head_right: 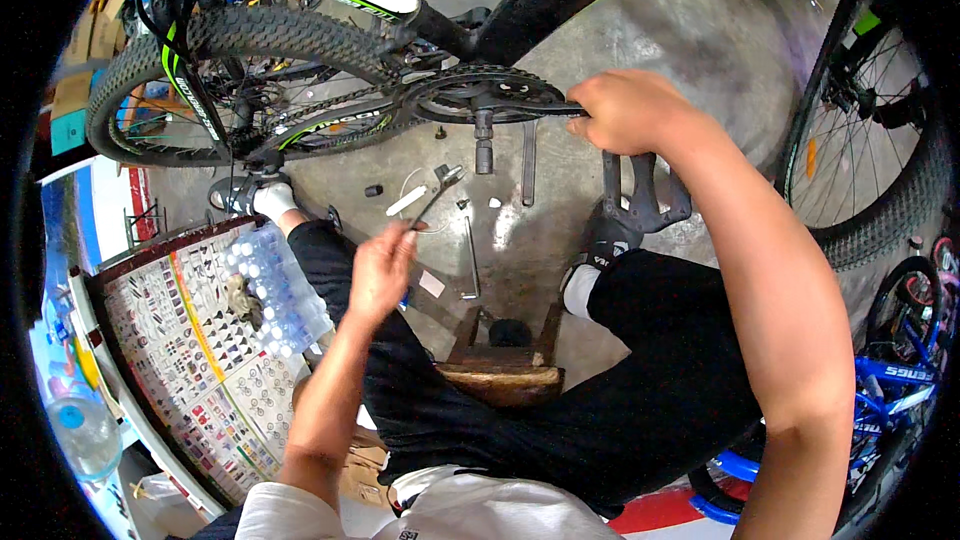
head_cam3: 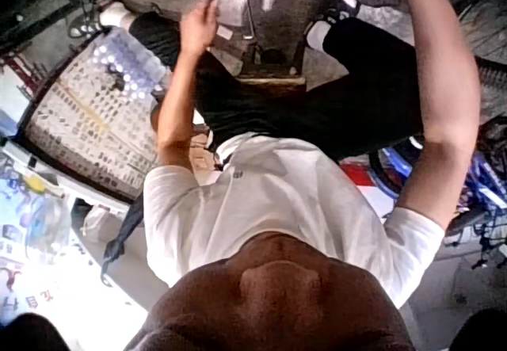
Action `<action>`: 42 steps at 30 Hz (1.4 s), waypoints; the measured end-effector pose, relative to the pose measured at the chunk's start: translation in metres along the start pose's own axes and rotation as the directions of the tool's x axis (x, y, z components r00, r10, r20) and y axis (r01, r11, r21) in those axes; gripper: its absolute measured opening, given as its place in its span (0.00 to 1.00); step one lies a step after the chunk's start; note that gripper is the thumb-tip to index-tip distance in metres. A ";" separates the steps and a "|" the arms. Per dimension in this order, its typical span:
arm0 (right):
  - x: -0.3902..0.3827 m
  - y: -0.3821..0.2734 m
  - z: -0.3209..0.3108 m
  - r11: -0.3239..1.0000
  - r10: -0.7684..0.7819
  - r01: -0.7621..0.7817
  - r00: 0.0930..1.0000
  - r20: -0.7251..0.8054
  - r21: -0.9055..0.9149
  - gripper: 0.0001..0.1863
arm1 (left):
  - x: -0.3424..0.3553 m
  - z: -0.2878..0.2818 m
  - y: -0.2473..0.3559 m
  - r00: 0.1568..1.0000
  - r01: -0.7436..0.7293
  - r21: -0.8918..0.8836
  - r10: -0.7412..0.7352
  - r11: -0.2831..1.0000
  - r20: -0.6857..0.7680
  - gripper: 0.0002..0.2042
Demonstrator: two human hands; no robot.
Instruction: The person disassembles a bicycle crankset and bottom bracket, using a wrench to remove the pedal and crank arm, and then removes internal components from the frame.
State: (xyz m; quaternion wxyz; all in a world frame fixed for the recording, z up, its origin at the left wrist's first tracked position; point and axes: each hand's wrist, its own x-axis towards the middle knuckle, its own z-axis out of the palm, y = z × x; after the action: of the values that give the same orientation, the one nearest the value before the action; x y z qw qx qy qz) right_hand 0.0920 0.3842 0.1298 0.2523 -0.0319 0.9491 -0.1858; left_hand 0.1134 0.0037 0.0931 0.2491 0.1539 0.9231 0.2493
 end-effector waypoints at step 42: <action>0.001 -0.015 -0.005 0.980 0.152 -0.148 0.988 0.014 -0.135 0.14 | 0.101 -0.115 0.110 0.770 -0.633 0.754 0.239 0.176 0.591 0.08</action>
State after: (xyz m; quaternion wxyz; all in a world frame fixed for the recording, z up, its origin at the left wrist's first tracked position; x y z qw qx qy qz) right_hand 0.0883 0.3717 0.1393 0.2745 0.0206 0.9560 -0.1018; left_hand -0.0139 0.0920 0.2000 0.1845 0.5697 0.7445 -0.2952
